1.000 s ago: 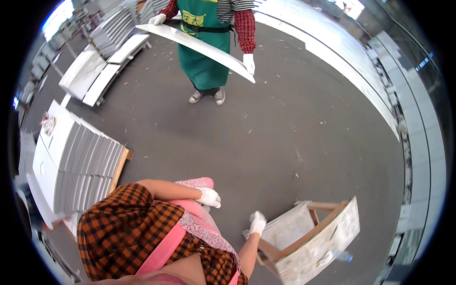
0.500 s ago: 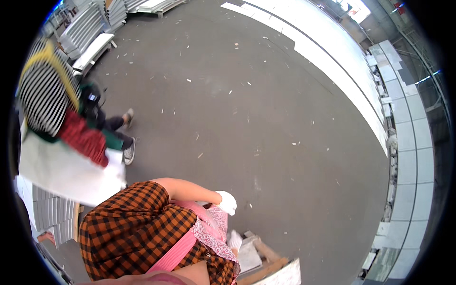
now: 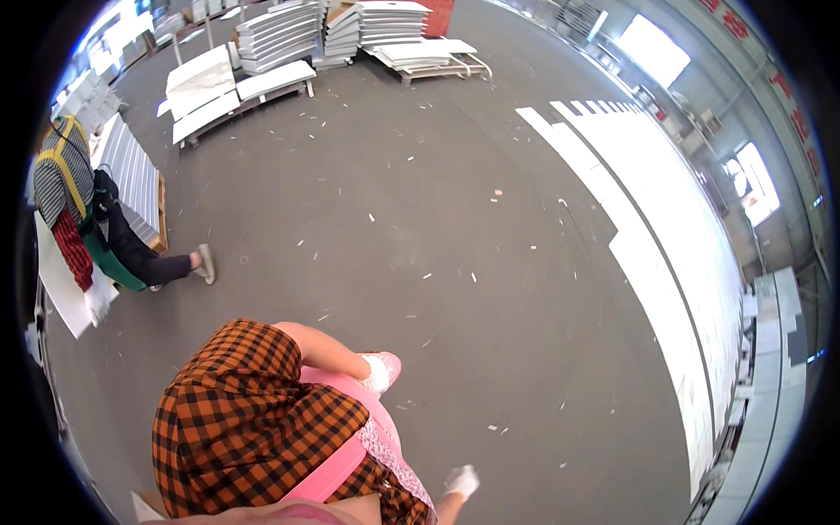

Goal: The person repeatedly picks up large white rectangular panels from the floor, carries them across the warehouse, and stacks them onto a wooden pallet. The person wears white gloves and a pink apron while performing the task.

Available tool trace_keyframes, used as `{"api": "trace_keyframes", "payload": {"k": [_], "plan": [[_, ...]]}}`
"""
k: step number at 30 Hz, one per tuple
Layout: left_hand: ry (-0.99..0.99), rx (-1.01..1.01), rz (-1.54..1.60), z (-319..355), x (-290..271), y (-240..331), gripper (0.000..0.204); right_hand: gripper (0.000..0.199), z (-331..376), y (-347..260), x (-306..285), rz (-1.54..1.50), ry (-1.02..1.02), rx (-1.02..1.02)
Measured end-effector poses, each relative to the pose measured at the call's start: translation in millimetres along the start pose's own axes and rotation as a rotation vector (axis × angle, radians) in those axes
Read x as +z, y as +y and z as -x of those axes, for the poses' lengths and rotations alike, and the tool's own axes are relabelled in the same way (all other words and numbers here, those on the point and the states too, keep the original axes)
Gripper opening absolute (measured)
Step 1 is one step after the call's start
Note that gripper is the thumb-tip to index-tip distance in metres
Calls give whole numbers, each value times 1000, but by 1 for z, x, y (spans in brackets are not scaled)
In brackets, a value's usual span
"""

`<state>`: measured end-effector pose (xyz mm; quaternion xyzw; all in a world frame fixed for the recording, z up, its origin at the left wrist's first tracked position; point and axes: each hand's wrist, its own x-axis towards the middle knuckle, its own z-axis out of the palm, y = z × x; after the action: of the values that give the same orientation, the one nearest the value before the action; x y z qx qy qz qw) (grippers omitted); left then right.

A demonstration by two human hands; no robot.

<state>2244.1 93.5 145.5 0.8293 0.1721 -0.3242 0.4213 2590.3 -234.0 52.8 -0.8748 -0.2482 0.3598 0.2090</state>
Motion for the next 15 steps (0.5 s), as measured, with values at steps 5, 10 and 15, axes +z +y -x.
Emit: {"api": "trace_keyframes", "payload": {"k": [5,10,15], "plan": [[10,11,24,-98,-98,13,38,32,-134,-241,-120,-615,326,-176],[-28,114,-29,-200,-220,41,40,35,-221,-250,-146,-47,204,-267],[-114,114,-66,-263,-316,53,41,33,-233,-102,-124,-5,-81,-360]]}}
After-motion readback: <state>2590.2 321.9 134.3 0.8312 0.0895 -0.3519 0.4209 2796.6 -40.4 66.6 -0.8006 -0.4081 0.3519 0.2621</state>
